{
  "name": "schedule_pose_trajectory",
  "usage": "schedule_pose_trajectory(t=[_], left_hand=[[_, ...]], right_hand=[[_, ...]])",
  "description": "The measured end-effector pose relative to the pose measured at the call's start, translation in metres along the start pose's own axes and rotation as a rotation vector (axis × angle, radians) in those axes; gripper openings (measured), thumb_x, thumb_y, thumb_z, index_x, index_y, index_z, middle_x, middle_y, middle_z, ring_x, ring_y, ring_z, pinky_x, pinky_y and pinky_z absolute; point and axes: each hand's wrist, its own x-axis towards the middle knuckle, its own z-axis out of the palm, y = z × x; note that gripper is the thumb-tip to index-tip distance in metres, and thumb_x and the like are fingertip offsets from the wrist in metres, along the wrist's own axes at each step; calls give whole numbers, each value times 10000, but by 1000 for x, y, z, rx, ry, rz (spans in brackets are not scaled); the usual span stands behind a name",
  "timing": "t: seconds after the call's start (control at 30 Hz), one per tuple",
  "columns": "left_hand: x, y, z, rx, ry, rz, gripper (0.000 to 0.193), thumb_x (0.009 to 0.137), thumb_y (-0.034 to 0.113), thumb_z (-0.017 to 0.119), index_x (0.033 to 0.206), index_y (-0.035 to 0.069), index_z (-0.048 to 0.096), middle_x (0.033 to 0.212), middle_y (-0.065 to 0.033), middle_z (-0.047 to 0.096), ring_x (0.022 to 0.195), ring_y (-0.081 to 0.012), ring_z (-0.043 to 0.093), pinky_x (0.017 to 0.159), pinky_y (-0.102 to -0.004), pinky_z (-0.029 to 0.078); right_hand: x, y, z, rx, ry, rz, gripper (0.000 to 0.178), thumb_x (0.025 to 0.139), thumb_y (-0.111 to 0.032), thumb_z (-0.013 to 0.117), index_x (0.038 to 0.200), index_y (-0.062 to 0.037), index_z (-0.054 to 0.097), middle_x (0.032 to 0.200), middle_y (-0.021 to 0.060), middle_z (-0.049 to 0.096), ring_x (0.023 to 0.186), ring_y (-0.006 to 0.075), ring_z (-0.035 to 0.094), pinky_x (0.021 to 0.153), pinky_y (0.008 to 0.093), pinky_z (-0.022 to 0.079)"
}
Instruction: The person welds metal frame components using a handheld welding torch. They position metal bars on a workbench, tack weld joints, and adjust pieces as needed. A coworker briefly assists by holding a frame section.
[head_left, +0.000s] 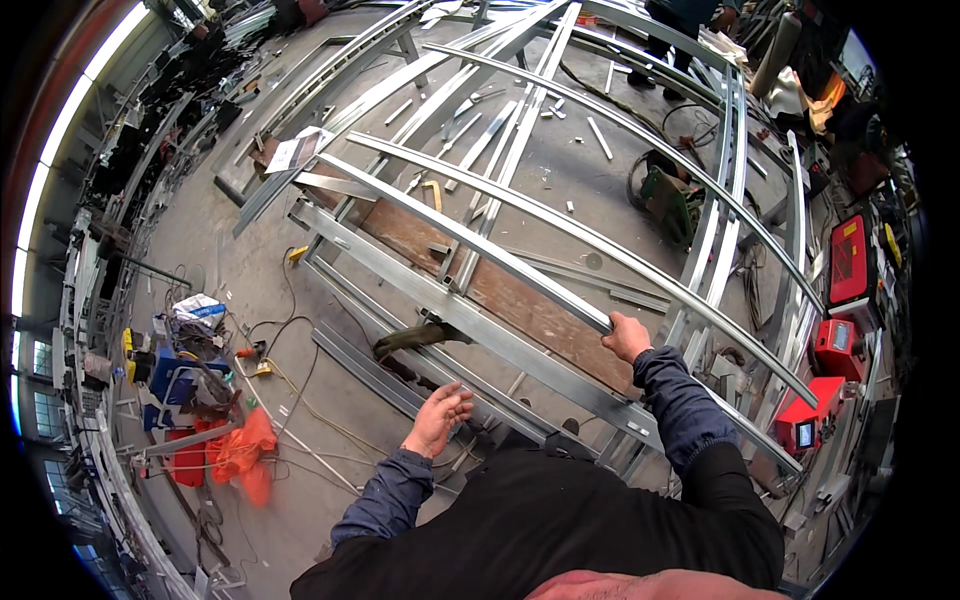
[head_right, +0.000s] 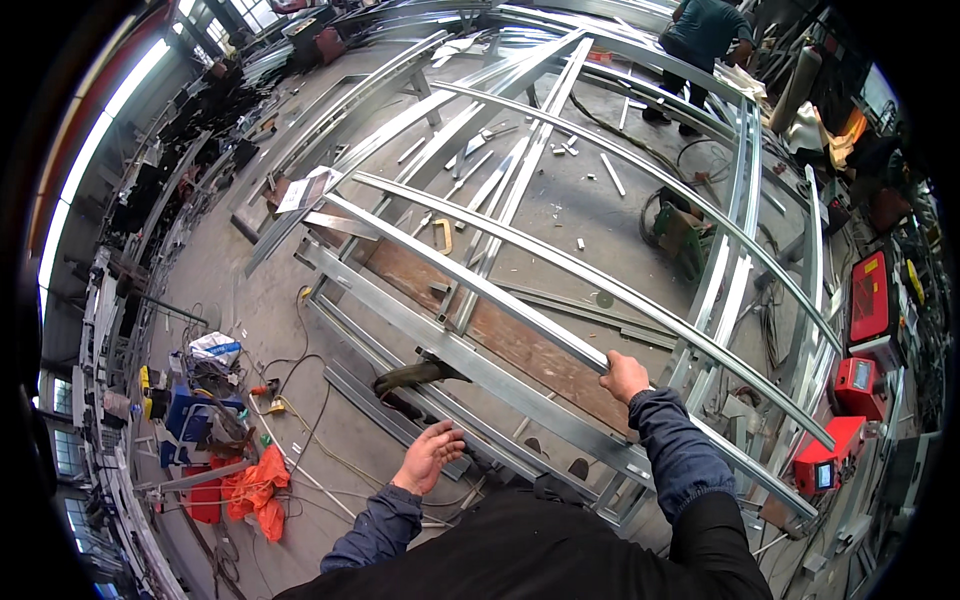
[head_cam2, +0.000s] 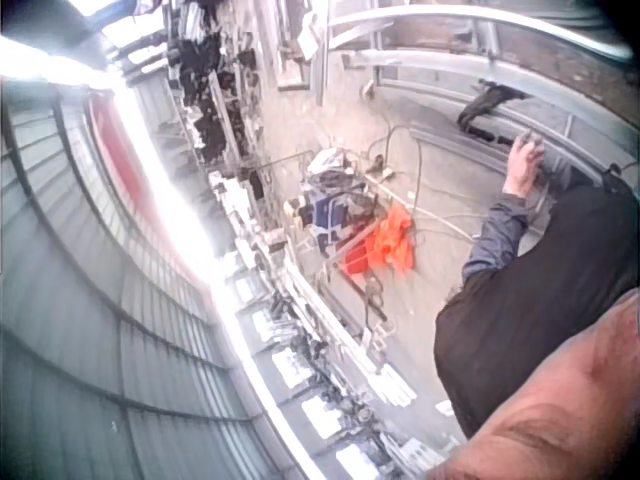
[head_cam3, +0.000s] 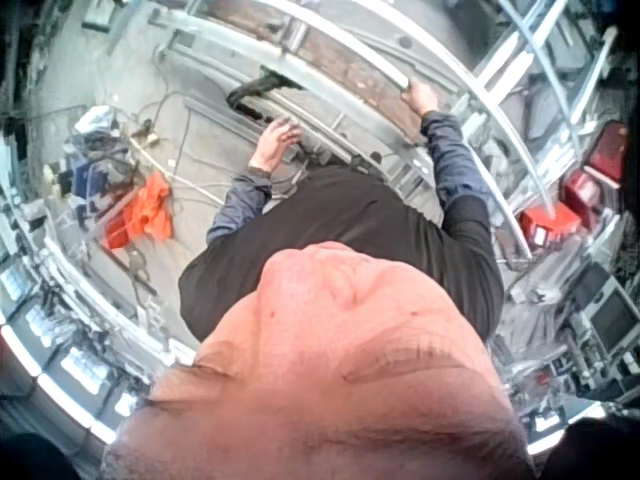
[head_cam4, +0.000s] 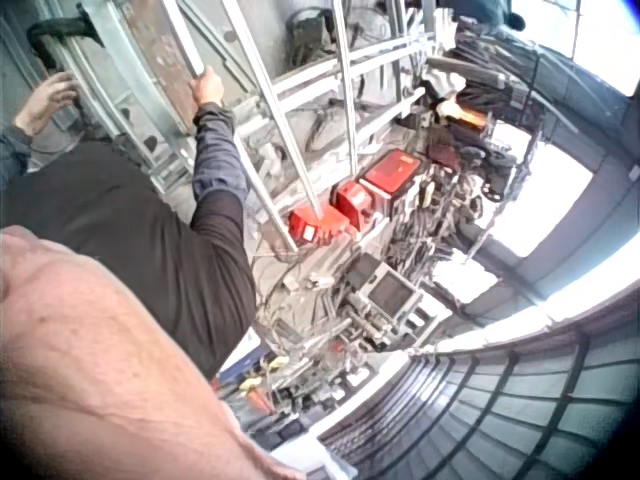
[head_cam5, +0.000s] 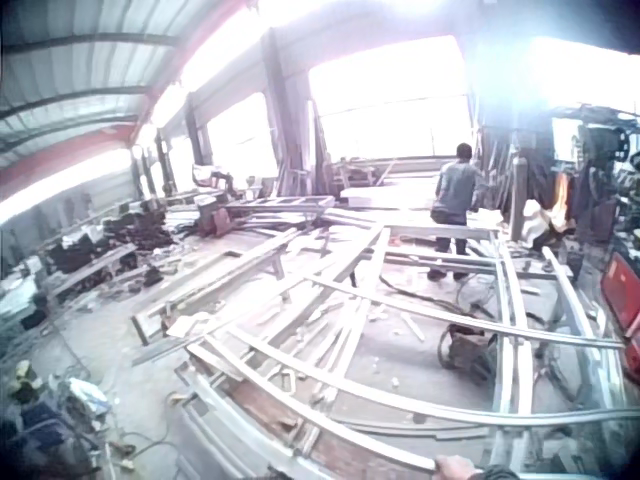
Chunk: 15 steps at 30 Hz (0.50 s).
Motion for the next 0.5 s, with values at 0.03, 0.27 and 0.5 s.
schedule_pose_trajectory(t=[0.03,0.27,0.5], left_hand=[[-6,-7,-5,16,47,-37,494,1126,173,644,1594,59,533,1444,-149,708,1160,-215,728,995,-363,595],[-23,-37,-4,157,22,-30,492,1133,178,661,1588,40,534,1437,-126,702,1147,-174,725,985,-340,595],[-33,-51,3,240,66,-12,484,1132,175,651,1578,24,540,1431,-120,706,1145,-165,722,982,-332,590]], right_hand=[[2,0,3,-1,18,-36,350,847,-255,829,1110,-68,693,1034,216,795,1031,462,755,882,568,607],[7,16,25,-146,12,-200,477,936,-290,792,1321,-55,635,1144,209,766,1085,441,739,921,537,612],[0,25,42,-256,137,-370,766,1036,-301,675,1702,-33,408,1448,184,663,1242,399,646,995,500,610]])
